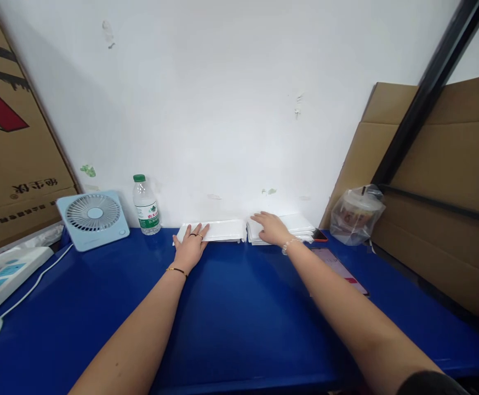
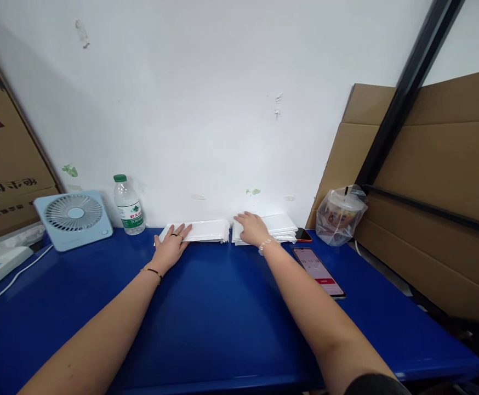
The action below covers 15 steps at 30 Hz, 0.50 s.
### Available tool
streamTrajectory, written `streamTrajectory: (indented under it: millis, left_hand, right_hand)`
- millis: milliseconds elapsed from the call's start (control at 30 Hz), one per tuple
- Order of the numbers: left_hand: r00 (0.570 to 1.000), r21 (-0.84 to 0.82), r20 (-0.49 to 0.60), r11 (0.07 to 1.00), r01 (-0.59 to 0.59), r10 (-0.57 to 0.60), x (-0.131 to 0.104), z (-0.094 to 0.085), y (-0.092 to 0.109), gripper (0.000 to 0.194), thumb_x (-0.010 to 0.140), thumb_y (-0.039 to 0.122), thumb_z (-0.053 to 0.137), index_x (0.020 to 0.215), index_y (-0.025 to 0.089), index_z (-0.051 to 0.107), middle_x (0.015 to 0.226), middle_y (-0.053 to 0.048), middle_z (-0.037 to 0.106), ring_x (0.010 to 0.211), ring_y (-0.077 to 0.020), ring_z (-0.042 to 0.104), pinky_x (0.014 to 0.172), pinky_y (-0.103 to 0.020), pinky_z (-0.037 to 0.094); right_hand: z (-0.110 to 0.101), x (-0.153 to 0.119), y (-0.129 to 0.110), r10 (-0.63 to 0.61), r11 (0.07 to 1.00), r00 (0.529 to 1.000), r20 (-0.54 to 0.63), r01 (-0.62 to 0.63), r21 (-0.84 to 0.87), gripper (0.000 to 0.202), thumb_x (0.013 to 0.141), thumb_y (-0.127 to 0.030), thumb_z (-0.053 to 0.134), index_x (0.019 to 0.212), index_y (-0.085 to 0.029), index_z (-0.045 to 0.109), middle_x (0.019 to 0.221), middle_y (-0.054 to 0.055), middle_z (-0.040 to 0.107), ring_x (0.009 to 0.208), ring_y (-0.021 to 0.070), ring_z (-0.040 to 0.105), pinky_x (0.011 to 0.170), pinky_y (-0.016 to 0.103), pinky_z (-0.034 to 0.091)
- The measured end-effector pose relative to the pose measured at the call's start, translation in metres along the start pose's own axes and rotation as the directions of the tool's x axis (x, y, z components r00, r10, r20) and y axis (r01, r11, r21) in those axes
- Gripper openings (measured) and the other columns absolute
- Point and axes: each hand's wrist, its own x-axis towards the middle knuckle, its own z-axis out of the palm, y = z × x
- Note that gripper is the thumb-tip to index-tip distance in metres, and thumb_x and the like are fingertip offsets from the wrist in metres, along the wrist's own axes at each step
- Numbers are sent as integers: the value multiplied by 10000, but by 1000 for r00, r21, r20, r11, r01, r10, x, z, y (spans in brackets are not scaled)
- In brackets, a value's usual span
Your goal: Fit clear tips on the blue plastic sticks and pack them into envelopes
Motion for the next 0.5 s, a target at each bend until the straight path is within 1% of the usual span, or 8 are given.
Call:
streamTrajectory:
  millis: [67,100,167,233,300,400,467,500]
  left_hand:
    - [999,20,-41,1000,12,-11,5,3,5,491,923,286,329,1409,352,302,1456,-68,367,1372,-337,197,976,-748,80]
    - [998,33,-65,999,16,-14,8,4,7,493,919,267,324,1406,346,315,1452,-72,373,1372,-334,199,981,-745,58]
    - [995,48,-95,999,22,-17,16,9,11,502,906,235,320,1397,338,339,1450,-76,376,1376,-329,191,991,-735,36]
    - [997,31,-73,999,21,-19,23,14,12,525,893,218,318,1404,338,325,1460,-70,359,1382,-323,179,1001,-724,48]
    - [1000,-4,-18,1000,12,-13,28,17,9,556,879,227,328,1422,336,282,1484,-57,315,1390,-317,156,1014,-707,74]
    - [999,-41,35,999,-12,14,28,18,1,593,861,288,365,1439,323,239,1514,-46,240,1401,-321,100,1031,-683,74]
    - [999,-50,25,999,-20,22,24,15,-1,617,851,342,397,1444,310,229,1521,-52,217,1403,-329,77,1039,-672,56]
    - [1000,-56,0,998,-15,15,23,12,1,631,849,371,413,1446,299,225,1523,-62,207,1403,-334,67,1042,-666,52]
  right_hand:
    - [-5,-10,20,71,996,996,48,-68,-62,669,694,-109,557,1352,-158,445,1430,104,406,1333,280,303,1090,422,237]
    - [-6,-14,28,97,991,993,74,-89,-98,661,690,-106,556,1343,-145,455,1423,122,410,1321,285,323,1081,420,252]
    - [-8,-20,39,128,984,985,116,-111,-143,621,691,-89,551,1308,-143,493,1380,143,457,1259,270,416,1028,379,328]
    - [-8,-23,43,139,980,982,127,-119,-159,566,706,-81,543,1265,-167,535,1313,136,524,1168,245,508,938,324,405]
    - [-9,-23,44,151,976,982,110,-131,-173,490,746,-91,520,1222,-198,568,1238,117,583,1086,232,563,855,299,439]
    - [-17,-24,43,175,967,982,64,-159,-199,392,818,-107,456,1170,-212,593,1126,110,642,1001,230,599,793,299,437]
    - [-27,-26,44,192,960,981,28,-182,-214,362,846,-108,418,1152,-191,594,1080,127,653,977,242,601,778,310,424]
    - [-33,-27,44,205,954,979,-2,-200,-221,359,854,-110,401,1153,-177,588,1072,139,652,972,251,598,772,316,419]
